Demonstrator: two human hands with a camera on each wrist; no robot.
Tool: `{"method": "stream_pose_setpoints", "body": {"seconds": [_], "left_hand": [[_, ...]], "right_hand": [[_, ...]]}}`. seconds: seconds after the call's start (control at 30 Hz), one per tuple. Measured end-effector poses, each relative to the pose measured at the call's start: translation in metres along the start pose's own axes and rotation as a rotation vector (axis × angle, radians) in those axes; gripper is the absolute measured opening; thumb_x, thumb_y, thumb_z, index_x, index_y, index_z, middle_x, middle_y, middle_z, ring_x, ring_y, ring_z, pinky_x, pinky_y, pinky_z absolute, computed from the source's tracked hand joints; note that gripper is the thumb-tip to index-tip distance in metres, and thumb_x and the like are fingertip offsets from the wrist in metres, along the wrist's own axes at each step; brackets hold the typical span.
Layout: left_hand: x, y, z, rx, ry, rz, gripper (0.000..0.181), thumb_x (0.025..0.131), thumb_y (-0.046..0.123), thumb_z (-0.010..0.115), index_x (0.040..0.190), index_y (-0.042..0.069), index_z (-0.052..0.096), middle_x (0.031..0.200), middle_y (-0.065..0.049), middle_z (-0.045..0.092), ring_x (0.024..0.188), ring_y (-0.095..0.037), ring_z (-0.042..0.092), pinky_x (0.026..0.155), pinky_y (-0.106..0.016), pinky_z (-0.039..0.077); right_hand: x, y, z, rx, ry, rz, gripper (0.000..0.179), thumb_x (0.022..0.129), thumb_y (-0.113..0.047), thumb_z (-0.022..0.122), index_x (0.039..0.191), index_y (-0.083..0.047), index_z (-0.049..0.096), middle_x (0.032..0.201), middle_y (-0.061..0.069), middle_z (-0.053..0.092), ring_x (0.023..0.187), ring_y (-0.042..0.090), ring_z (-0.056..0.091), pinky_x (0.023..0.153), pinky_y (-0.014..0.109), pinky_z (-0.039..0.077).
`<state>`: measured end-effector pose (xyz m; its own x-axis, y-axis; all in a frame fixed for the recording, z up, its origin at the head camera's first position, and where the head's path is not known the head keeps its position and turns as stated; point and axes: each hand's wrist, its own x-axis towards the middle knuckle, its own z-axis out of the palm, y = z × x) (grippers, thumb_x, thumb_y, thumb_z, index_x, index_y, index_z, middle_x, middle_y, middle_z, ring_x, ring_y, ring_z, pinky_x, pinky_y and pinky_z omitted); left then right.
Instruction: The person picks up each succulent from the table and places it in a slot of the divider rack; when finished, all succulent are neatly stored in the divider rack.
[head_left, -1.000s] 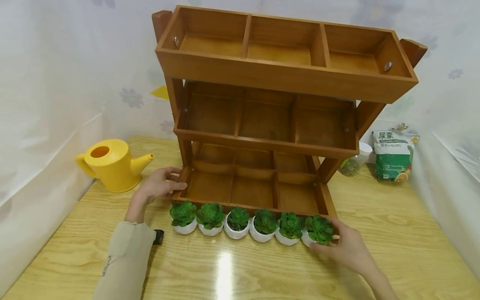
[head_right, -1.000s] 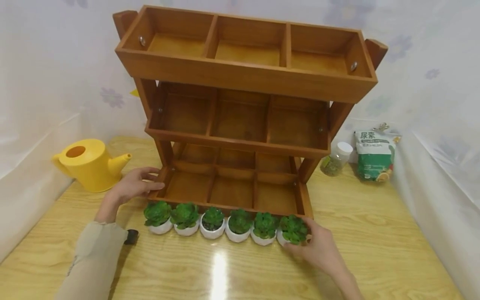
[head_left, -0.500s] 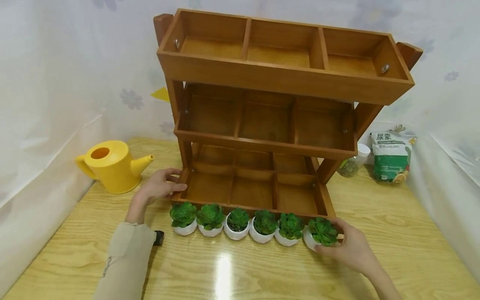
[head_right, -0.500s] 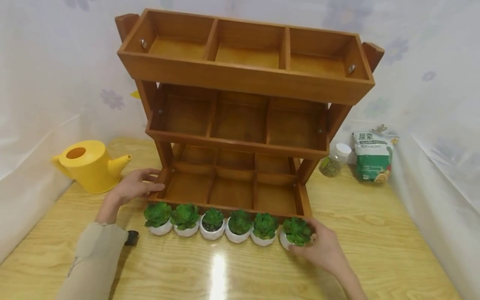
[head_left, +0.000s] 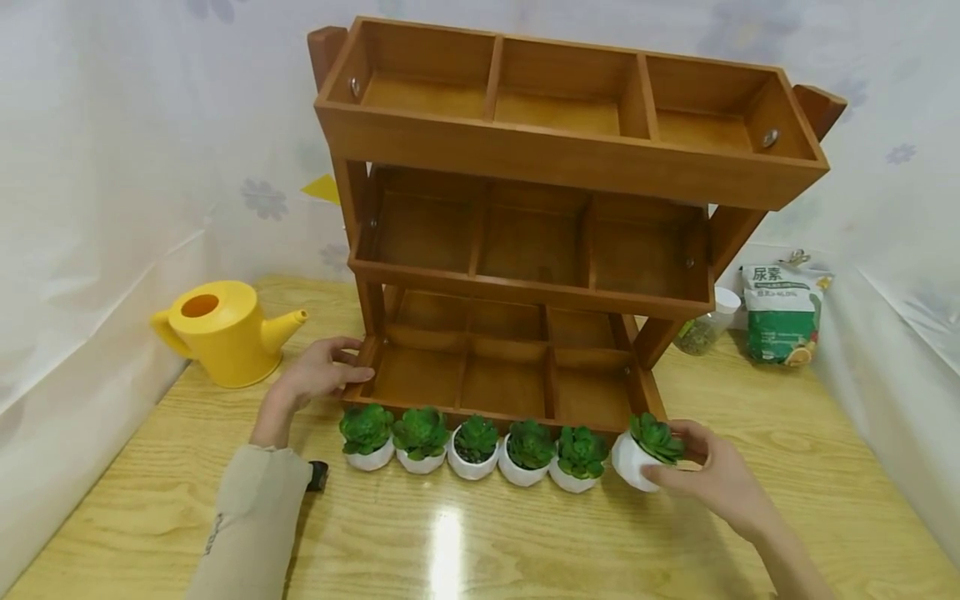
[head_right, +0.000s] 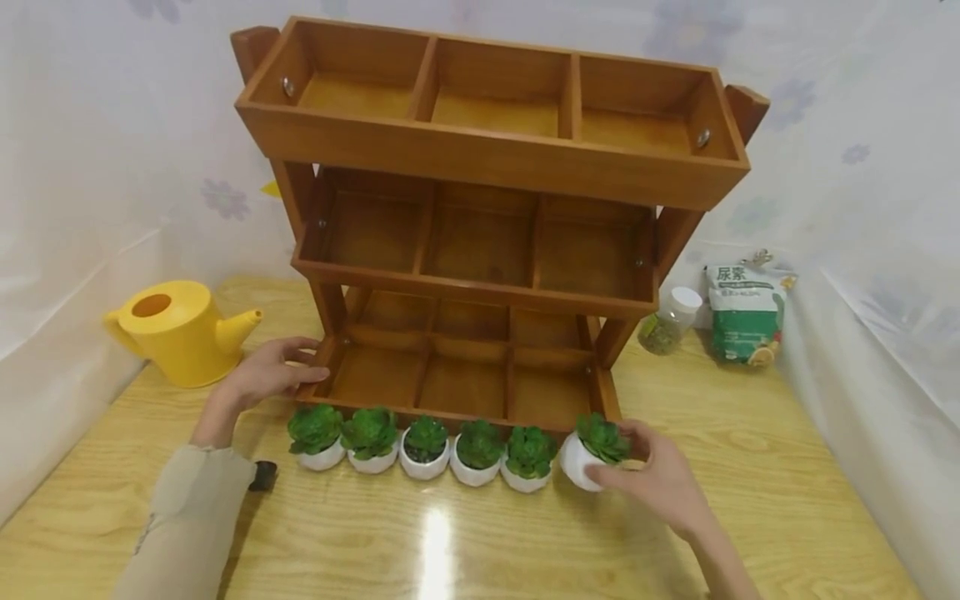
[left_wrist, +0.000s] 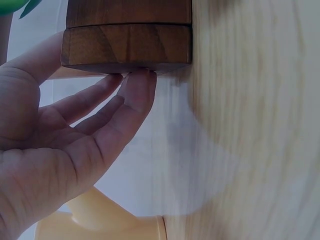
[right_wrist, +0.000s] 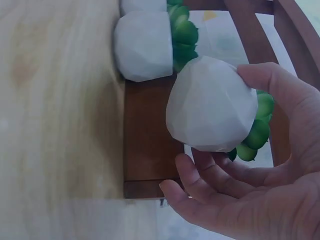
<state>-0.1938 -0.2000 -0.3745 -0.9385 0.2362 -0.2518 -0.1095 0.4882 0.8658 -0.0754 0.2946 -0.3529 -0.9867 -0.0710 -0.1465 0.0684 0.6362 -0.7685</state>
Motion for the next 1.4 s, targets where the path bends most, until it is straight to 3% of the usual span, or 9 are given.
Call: {"method": "stream_pose_setpoints", "body": {"seconds": [0.27,0.43,0.53,0.67,0.93,1.1,1.2,1.4], "left_hand": [[-0.001,0.002,0.001,0.006,0.002,-0.006,0.065,0.091,0.021,0.066,0.142,-0.005,0.036,0.13,-0.03,0.047,0.098,-0.031,0.059,0.073,-0.034,0.05],[-0.002,0.003,0.001,0.003,-0.004,-0.001,0.065,0.092,0.021,0.065,0.142,-0.006,0.034,0.13,-0.03,0.046,0.099,-0.031,0.059,0.073,-0.034,0.05],[-0.002,0.003,0.001,0.001,-0.01,-0.003,0.065,0.092,0.021,0.065,0.143,-0.006,0.034,0.13,-0.03,0.046,0.099,-0.031,0.059,0.074,-0.034,0.05],[-0.001,0.003,0.001,-0.006,-0.012,-0.002,0.065,0.092,0.021,0.065,0.143,-0.005,0.034,0.131,-0.03,0.045,0.1,-0.031,0.058,0.074,-0.034,0.05],[-0.003,0.003,0.0,-0.006,-0.01,-0.001,0.064,0.092,0.02,0.065,0.142,-0.006,0.034,0.129,-0.03,0.046,0.1,-0.032,0.059,0.073,-0.035,0.05],[-0.003,0.004,0.001,0.0,-0.006,-0.004,0.065,0.092,0.021,0.065,0.142,-0.006,0.034,0.13,-0.03,0.046,0.1,-0.032,0.058,0.073,-0.034,0.05],[-0.003,0.005,0.001,-0.004,-0.003,-0.009,0.064,0.093,0.02,0.064,0.142,-0.006,0.033,0.13,-0.031,0.046,0.101,-0.033,0.058,0.073,-0.035,0.05],[-0.003,0.006,0.0,-0.011,-0.011,-0.01,0.064,0.093,0.019,0.064,0.143,-0.007,0.033,0.13,-0.031,0.047,0.1,-0.032,0.059,0.072,-0.034,0.05]], "right_hand": [[0.017,-0.022,-0.01,0.039,0.037,-0.021,0.065,0.085,-0.024,0.074,0.135,0.002,0.044,0.12,0.02,0.058,0.094,0.011,0.062,0.072,0.031,0.051],[0.03,-0.035,-0.015,0.047,0.008,-0.025,0.068,0.087,-0.027,0.071,0.139,0.003,0.039,0.117,0.018,0.059,0.09,0.013,0.06,0.074,0.033,0.049],[0.039,-0.041,-0.017,0.068,-0.014,-0.026,0.069,0.087,-0.026,0.071,0.14,0.005,0.037,0.098,0.016,0.062,0.077,0.018,0.06,0.069,0.035,0.049],[0.053,-0.05,-0.017,0.086,-0.027,-0.022,0.07,0.086,-0.027,0.072,0.138,0.005,0.038,0.087,0.012,0.06,0.072,0.023,0.062,0.068,0.035,0.052],[0.078,-0.053,-0.011,0.058,-0.052,0.024,0.076,0.083,-0.033,0.075,0.139,0.004,0.038,0.111,0.016,0.055,0.089,0.016,0.061,0.082,0.036,0.053],[0.09,-0.046,-0.007,0.026,-0.062,0.029,0.078,0.082,-0.034,0.075,0.14,0.003,0.039,0.118,0.021,0.053,0.094,0.022,0.061,0.085,0.042,0.052],[0.098,-0.042,-0.004,-0.005,-0.069,0.011,0.08,0.08,-0.035,0.076,0.141,0.003,0.039,0.124,0.023,0.052,0.1,0.028,0.06,0.084,0.044,0.051],[0.11,-0.034,0.002,-0.177,-0.075,-0.071,0.081,0.075,-0.039,0.079,0.136,0.004,0.048,0.132,0.023,0.052,0.108,0.034,0.056,0.082,0.044,0.049]]}}
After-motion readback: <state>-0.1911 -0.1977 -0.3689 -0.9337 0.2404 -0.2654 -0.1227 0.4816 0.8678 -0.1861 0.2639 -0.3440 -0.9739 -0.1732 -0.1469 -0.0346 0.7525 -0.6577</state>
